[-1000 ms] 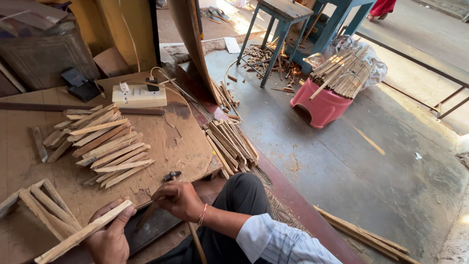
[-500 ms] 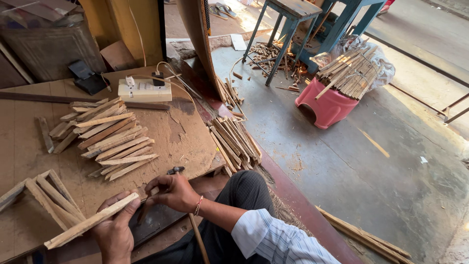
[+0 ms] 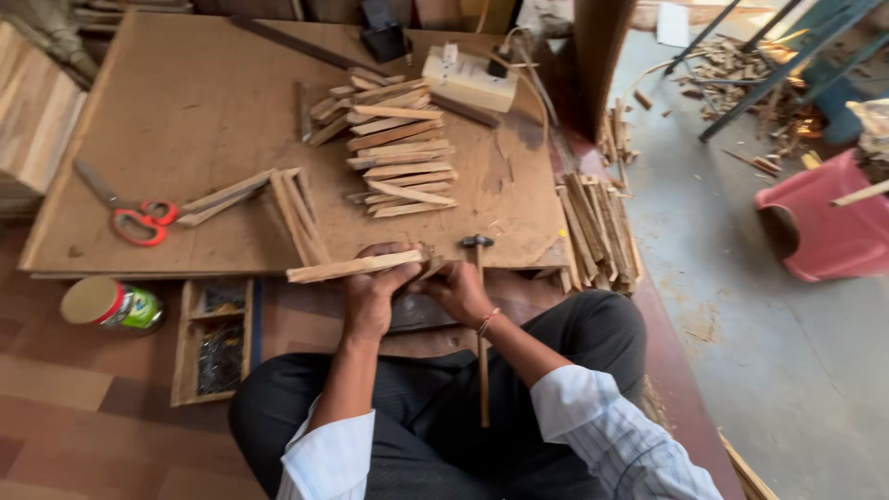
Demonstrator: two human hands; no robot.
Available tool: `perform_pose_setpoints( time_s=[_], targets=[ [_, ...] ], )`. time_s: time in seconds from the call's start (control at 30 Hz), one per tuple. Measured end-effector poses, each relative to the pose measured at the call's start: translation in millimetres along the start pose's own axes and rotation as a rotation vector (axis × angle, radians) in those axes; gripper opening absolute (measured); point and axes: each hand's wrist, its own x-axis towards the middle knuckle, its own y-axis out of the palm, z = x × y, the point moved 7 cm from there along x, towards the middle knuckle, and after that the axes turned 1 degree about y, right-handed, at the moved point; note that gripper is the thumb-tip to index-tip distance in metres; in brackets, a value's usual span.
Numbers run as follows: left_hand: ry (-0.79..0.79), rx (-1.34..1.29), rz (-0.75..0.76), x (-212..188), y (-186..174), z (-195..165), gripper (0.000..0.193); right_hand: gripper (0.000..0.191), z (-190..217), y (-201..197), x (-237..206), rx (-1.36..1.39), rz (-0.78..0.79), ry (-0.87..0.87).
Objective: The person sits on the floor and assembles small wooden frames by nailing thin wooden strips together. They use a hammer to drive nails into the wood, repeatedly pick up new strips, and place completed frames aside.
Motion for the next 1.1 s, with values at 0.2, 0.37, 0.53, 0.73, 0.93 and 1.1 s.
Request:
perform_pose_setpoints(
  time_s=[0.2, 0.37, 0.53, 0.73, 0.93, 1.1],
  targets=[
    [-0.025, 0.004, 0.078, -2.6, 10.2, -3.0, 0.029, 0.016, 15.5, -1.1, 1.8, -0.166, -0.028, -0.067],
    [-0.032, -0.01, 0.112, -0.9, 10.1, 2.5, 0.029, 0.015, 28.6, -0.6, 3.6, -0.23, -0.037, -0.093],
    [-0.042, 0.027, 0.096, -0.9, 4.6, -1.4, 0.026, 0.017, 40.8, 1.8, 5.9, -0.257, -0.036, -0.159],
    [-0.016, 0.035, 0.103, -1.7, 4.9, -8.2, 0.026, 0.015, 48.2, 2.9, 7.4, -0.282, -0.051, -0.216],
    [-0.036, 0.068, 0.098, -1.7, 1.2, -7.2, 0.027, 0.017, 49.6, 4.7, 8.1, -0.244, -0.026, -0.238],
    [-0.011, 0.075, 0.113, -0.3, 1.7, -8.9, 0.026, 0.018, 48.2, 5.4, 8.3, -0.247, -0.023, -0.218]
  ],
)
